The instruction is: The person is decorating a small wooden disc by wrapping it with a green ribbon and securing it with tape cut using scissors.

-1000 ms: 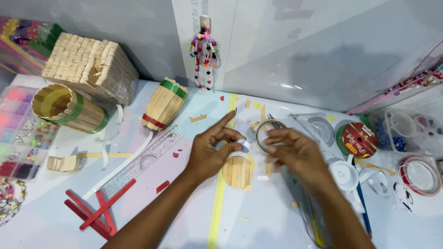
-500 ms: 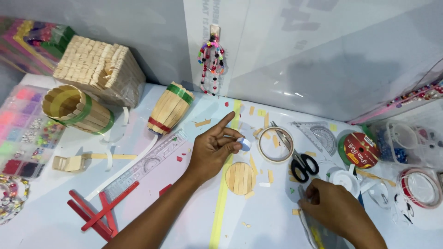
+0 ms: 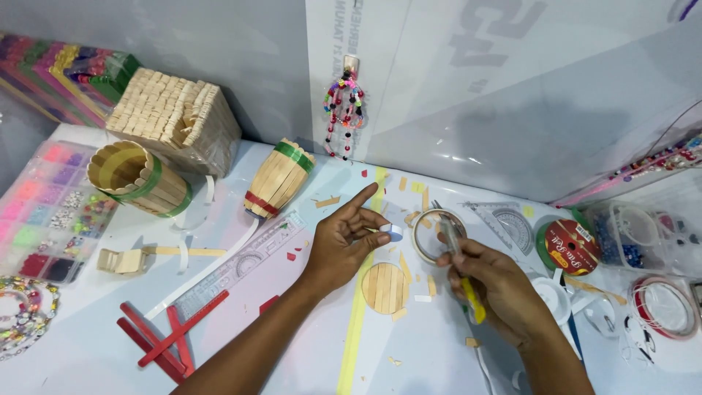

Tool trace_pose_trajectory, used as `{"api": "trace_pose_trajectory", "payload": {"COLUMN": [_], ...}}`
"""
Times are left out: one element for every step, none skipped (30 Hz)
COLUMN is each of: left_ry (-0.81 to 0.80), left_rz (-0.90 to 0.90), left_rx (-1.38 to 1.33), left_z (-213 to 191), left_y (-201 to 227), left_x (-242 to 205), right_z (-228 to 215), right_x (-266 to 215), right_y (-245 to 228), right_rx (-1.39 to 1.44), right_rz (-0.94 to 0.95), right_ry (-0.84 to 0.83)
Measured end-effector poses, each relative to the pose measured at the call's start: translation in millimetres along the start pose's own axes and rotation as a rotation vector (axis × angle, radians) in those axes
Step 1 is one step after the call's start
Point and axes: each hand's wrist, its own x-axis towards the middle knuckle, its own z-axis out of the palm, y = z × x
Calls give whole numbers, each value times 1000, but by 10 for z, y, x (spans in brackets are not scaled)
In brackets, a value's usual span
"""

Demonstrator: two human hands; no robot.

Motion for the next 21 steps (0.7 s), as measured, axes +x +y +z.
{"api": "trace_pose_trajectory", "payload": {"left_ry": [0, 4, 9, 10, 11, 11, 10, 10, 9, 9, 3, -2, -2, -6, -10, -8, -3, 1, 1, 10, 18], "left_rz": [2, 0, -3, -1, -5, -10, -8, -17, -24, -22, -29, -35, -34, -38, -42, -42, -36, -31, -33, -17, -1], "left_rx": [0, 3, 6, 7, -6, -18, -17, -30, -43, -42, -12, 17, 19, 48, 77, 79, 73, 67, 67, 45, 22], "left_z": [-2, -3, -3, -5, -4, -2, -2, 0, 1, 4, 3, 1, 3, 3, 2, -5, -9, -12, -18, -23, -26], "left_y": [3, 7, 10, 5, -3, -12, -14, -15, -15, -8, -2, 5, 18, 30, 41, 41, 38, 33, 23, 13, 4], "left_x": [1, 2, 4, 10, 13, 15, 16, 17, 21, 24, 23, 22, 24, 25, 21, 29, 28, 26, 32, 36, 41], "right_z": [17, 33, 48, 83, 115, 144, 101, 56, 12, 37, 64, 91, 48, 5, -36, -22, -12, -2, 15, 32, 48], "right_x": [-16, -31, -46, -50, -59, -68, -32, 3, 42, 24, 6, -12, 0, 12, 24, 41, 49, 57, 90, 123, 152], "right_y": [-17, -36, -55, -60, -61, -62, 6, 72, 136, 132, 130, 127, 141, 157, 174, 179, 190, 201, 226, 250, 272], "right_rx": [-1, -16, -32, -33, -1, 30, 31, 65, 100, 101, 54, 8, 10, -2, -15, -15, 6, 27, 28, -3, -35], "right_rz": [-1, 15, 31, 30, 23, 16, 14, 1, -13, -15, -36, -57, -58, -48, -35, -35, -76, -116, -115, -158, -202], "right_ry": [-1, -18, -35, -37, 4, 45, 45, 3, -39, -41, -50, -60, -62, -133, -204, -207, -238, -268, -267, -249, -229]}}
